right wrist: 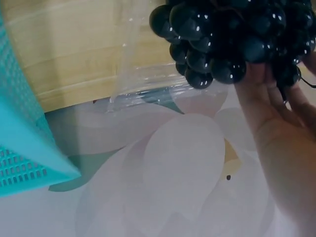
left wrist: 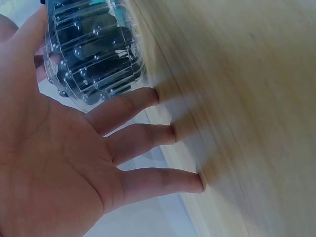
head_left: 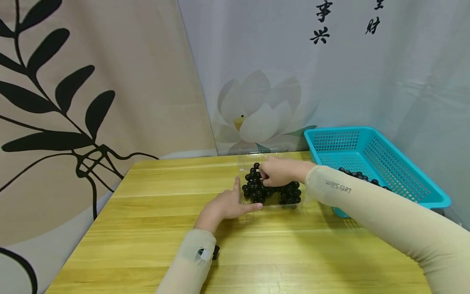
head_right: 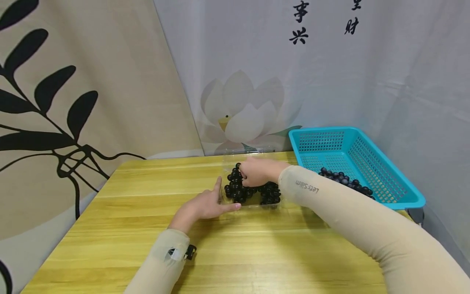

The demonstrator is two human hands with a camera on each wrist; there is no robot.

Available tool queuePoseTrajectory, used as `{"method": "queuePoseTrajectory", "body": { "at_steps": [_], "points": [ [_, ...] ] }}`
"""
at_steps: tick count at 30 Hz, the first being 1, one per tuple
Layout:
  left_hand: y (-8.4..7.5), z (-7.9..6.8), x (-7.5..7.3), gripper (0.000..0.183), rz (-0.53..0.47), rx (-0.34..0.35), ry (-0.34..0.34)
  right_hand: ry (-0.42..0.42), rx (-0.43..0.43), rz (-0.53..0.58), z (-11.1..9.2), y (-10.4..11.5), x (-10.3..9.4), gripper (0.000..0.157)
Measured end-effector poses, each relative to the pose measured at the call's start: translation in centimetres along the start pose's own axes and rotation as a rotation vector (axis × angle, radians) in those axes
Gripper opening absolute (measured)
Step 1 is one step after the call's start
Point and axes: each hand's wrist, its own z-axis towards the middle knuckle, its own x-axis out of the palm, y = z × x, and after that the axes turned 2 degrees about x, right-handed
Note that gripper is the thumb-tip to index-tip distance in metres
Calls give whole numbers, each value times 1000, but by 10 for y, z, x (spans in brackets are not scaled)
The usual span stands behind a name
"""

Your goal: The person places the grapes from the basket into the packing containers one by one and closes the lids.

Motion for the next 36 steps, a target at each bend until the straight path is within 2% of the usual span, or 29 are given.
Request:
{"method": "queuePoseTrajectory", "body": {
  "at_steps": [2, 8, 12, 15, 17, 21, 27, 36],
  "points": [
    [0, 0, 0, 135, -2, -2, 0, 23, 1, 2, -4, -1, -2, 8],
    [0, -2, 0, 134, 8, 0, -12, 52, 50, 0, -16, 0, -9, 32],
    [1, -2, 1, 134, 1, 9, -16, 25, 208, -26, -23, 0, -8, 61],
    [1, -2, 1, 133, 4, 12, -23, 55, 342, -13, -24, -4, 1, 84],
    [1, -1, 0, 133, 6, 12, -23, 84, 390, -4, -23, -6, 8, 89],
    [1, -1, 1, 133, 5, 16, -19, 98, 414, -30, -17, -8, 17, 83],
    [1, -1, 0, 132, -10, 24, 7, 105, 414, -51, -7, -5, 14, 70],
    [-1, -1, -2, 131, -22, 7, 15, 71, 316, -185, 0, -7, 5, 74]
  ]
}}
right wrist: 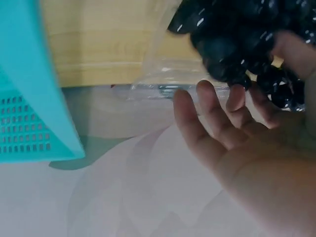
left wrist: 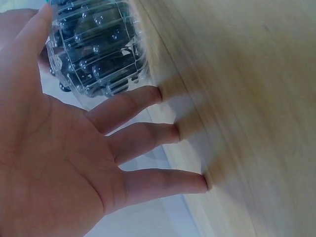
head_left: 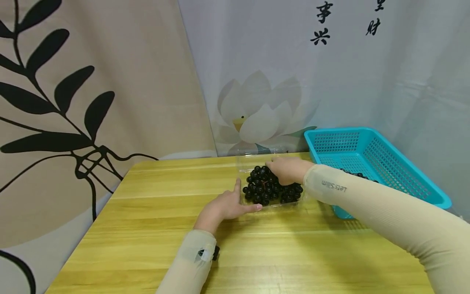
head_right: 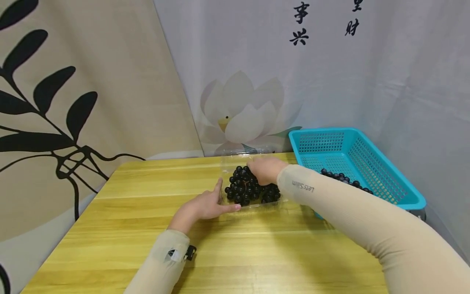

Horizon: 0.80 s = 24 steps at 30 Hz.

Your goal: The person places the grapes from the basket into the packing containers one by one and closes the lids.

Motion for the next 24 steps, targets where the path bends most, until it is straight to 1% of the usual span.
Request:
{"method": "queuePoseTrajectory", "body": {
  "at_steps": [2, 4, 7, 8, 10, 11, 13, 18, 19, 20, 21, 24],
  "points": [
    [-1, 0, 0, 130, 0, 2, -3, 4, -1, -24, 4, -2, -1, 82],
    [-1, 0, 0, 130, -9, 2, -3, 22, 17, -37, 9, -4, -1, 95],
    [-1, -1, -1, 131, -9, -4, -13, 88, 42, -9, 18, -10, -1, 114],
    [-1, -1, -1, 131, -9, -7, -14, 117, 45, -1, 21, -12, -1, 118],
    [-1, -2, -1, 131, -12, -9, -13, 171, 31, 22, 25, -16, -1, 117],
    [-1, -2, -1, 131, -10, -9, -16, 193, 18, 34, 27, -18, 0, 114],
    [-1, -2, 0, 132, -11, -4, -16, 217, -13, 43, 28, -20, -1, 100],
    [-1, -2, -1, 131, -3, -1, -18, 196, -104, 27, 29, -22, -1, 39],
    [-1, -2, -1, 131, -4, -2, -17, 191, -118, 16, 28, -22, -1, 31],
    [-2, -2, -1, 131, -4, -3, -17, 185, -130, 6, 28, -22, -1, 24],
    [-2, -2, -1, 131, -4, -3, -15, 179, -143, -3, 28, -22, -2, 21],
    [-2, -3, -1, 131, -15, -1, -11, 164, -175, -44, 28, -22, -3, 18]
  ]
}}
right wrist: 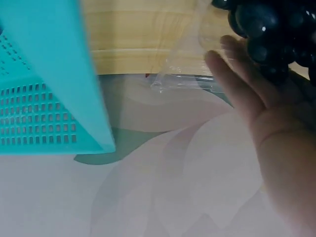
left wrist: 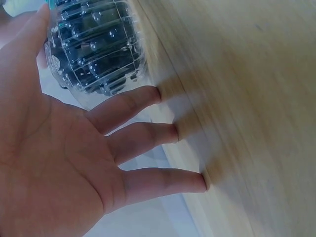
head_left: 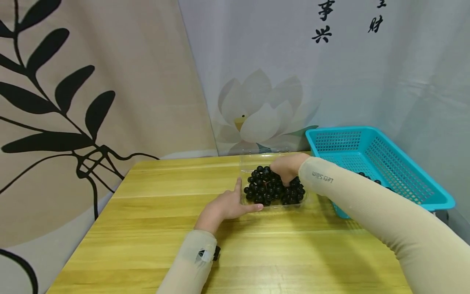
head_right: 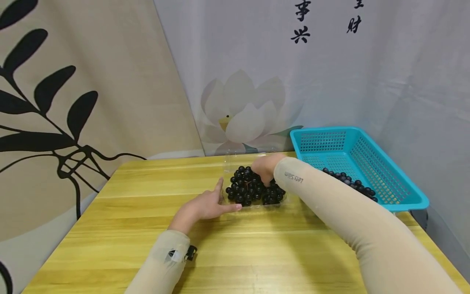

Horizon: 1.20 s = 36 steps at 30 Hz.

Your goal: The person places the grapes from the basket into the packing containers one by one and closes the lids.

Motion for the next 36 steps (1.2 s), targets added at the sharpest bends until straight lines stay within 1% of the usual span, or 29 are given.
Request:
{"method": "queuePoseTrajectory", "body": {
  "at_steps": [6, 8, 10, 11, 12, 14, 16, 17, 19, 21, 22, 25, 27, 29, 31, 33, 34, 36],
  "points": [
    [2, 3, 2, 131, 0, 0, 9, -28, -39, -89, 3, -4, 2, 30],
    [2, 4, 2, 131, 3, -4, 8, -27, -41, -86, 4, -6, 3, 28],
    [2, 4, 3, 131, 8, -5, 6, -19, -31, -69, 2, -7, 3, 19],
    [1, 4, 3, 131, 9, -6, 5, -17, -26, -61, 1, -7, 3, 18],
    [1, 5, 3, 131, 8, -7, 5, -15, -16, -52, 0, -8, 3, 26],
    [1, 5, 4, 131, 12, -6, 7, -9, 2, -25, -3, -8, 2, 58],
    [0, 5, 4, 131, 13, -7, 8, -21, 7, -17, -9, -5, -3, 92],
    [0, 4, 3, 131, 13, -9, 8, -31, 7, -13, -12, -3, -6, 102],
    [-1, 3, 2, 131, 10, -16, 8, -57, -2, -26, -18, 4, -12, 115],
    [-2, 2, 1, 131, 6, -19, 10, -82, -28, -79, -22, 12, -15, 122],
    [-2, 1, 0, 130, 4, -21, 11, -79, -40, -104, -22, 17, -15, 124],
    [-1, 1, 1, 129, -1, -19, 11, -73, -94, -219, -19, 31, -10, 120],
    [0, 1, 2, 128, -1, -20, 9, -104, -142, -336, -16, 40, -5, 115],
    [0, 1, 2, 128, 1, -14, 6, -166, -189, -501, -14, 49, 1, 107],
    [0, 1, 2, 128, 5, -7, 10, -248, -227, -705, -14, 57, 8, 101],
    [1, 2, 2, 129, 4, 5, 18, -314, -236, -872, -13, 64, 16, 98],
    [1, 3, 2, 130, 3, 13, 20, -338, -233, -934, -13, 67, 20, 95],
    [3, 4, 2, 131, 2, 21, 20, -370, -206, -1013, -11, 73, 26, 90]
  ]
}}
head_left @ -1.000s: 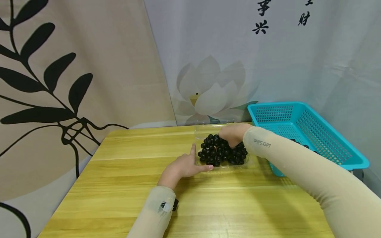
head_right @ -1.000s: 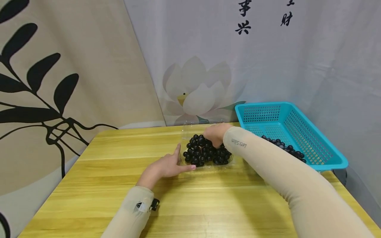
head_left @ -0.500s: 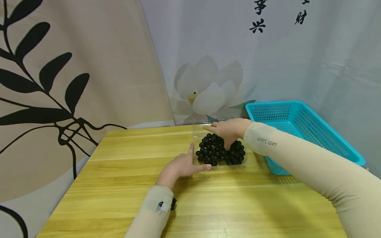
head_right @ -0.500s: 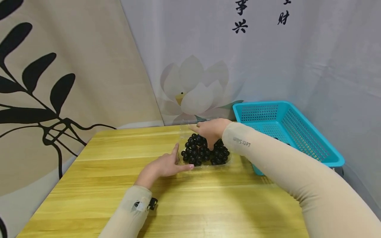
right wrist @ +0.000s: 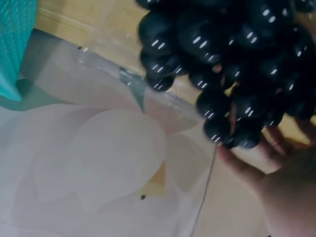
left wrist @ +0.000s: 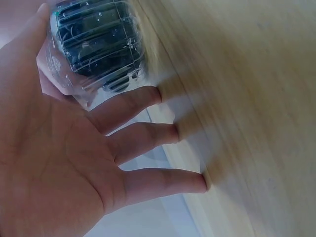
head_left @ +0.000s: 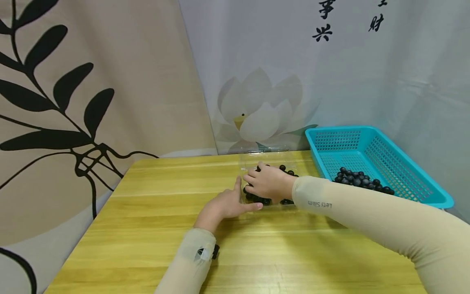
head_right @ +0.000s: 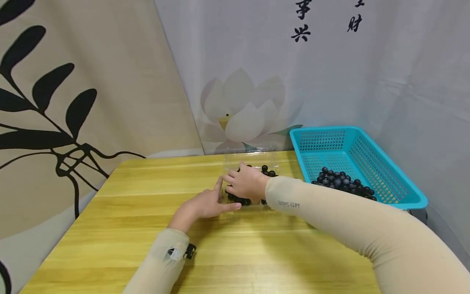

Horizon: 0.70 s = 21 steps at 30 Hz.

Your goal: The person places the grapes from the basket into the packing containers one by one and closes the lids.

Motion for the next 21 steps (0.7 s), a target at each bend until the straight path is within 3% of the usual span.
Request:
{"method": "queuePoseTrajectory", "body": {
  "at_steps": [7, 13, 17, 21],
  "points": [
    [1, 1, -2, 131, 7, 0, -6, -29, 51, -35, 8, 13, 1, 72],
    [1, -1, -1, 128, 7, 5, -18, -47, 20, 98, 14, 10, 7, 62],
    [1, -2, 0, 129, 3, 2, -20, -62, 2, 386, 13, -2, 8, 56],
    [1, -2, 2, 128, 10, -3, -8, -131, 38, 890, 13, -24, 16, 28]
  ]
}}
